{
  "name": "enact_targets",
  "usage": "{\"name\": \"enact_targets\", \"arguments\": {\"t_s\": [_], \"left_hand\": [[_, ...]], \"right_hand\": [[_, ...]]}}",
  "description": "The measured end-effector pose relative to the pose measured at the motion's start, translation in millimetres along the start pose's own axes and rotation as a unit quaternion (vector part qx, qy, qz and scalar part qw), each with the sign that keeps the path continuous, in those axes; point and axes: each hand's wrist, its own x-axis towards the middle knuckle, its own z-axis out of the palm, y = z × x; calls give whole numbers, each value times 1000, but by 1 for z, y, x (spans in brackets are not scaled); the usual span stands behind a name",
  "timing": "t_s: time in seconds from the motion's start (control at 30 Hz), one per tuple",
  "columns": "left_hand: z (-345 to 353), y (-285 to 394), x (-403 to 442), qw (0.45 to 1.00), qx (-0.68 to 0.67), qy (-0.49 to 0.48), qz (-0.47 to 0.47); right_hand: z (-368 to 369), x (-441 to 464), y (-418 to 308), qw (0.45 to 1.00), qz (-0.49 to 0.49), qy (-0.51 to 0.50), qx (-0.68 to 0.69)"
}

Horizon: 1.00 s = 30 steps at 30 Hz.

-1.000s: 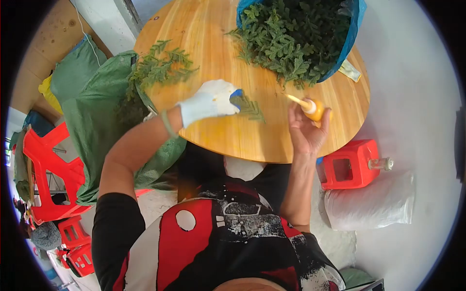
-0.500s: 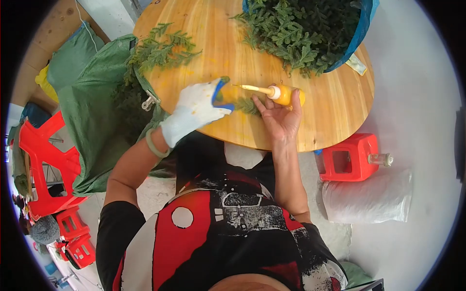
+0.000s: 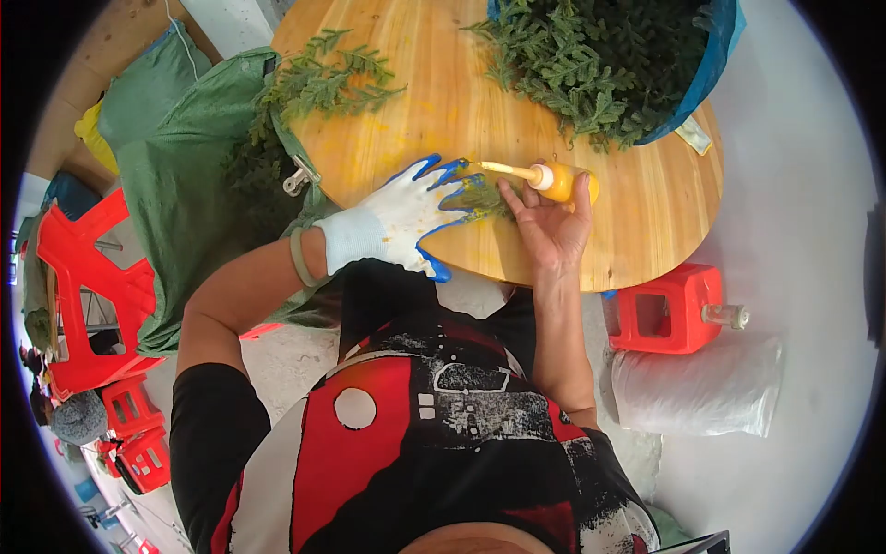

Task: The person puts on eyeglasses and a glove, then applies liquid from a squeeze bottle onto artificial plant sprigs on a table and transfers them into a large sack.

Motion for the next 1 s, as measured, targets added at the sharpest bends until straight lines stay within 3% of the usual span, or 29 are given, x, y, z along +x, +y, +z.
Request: {"name": "enact_targets", "arguments": {"t_s": [0.2, 0.33, 0.5, 1.0], "left_hand": [[13, -3, -6, 999, -22, 21, -17], [14, -5, -3, 998, -41, 36, -24], [14, -7, -2, 999, -31, 27, -28], [14, -8, -1, 996, -68, 47, -29]], "right_hand": [[3, -15, -17, 999, 8, -23, 25], [-1, -34, -36, 984, -145, -46, -97], [-8, -31, -24, 949, -239, -33, -202], [-13, -17, -8, 920, -276, -17, -279]]}}
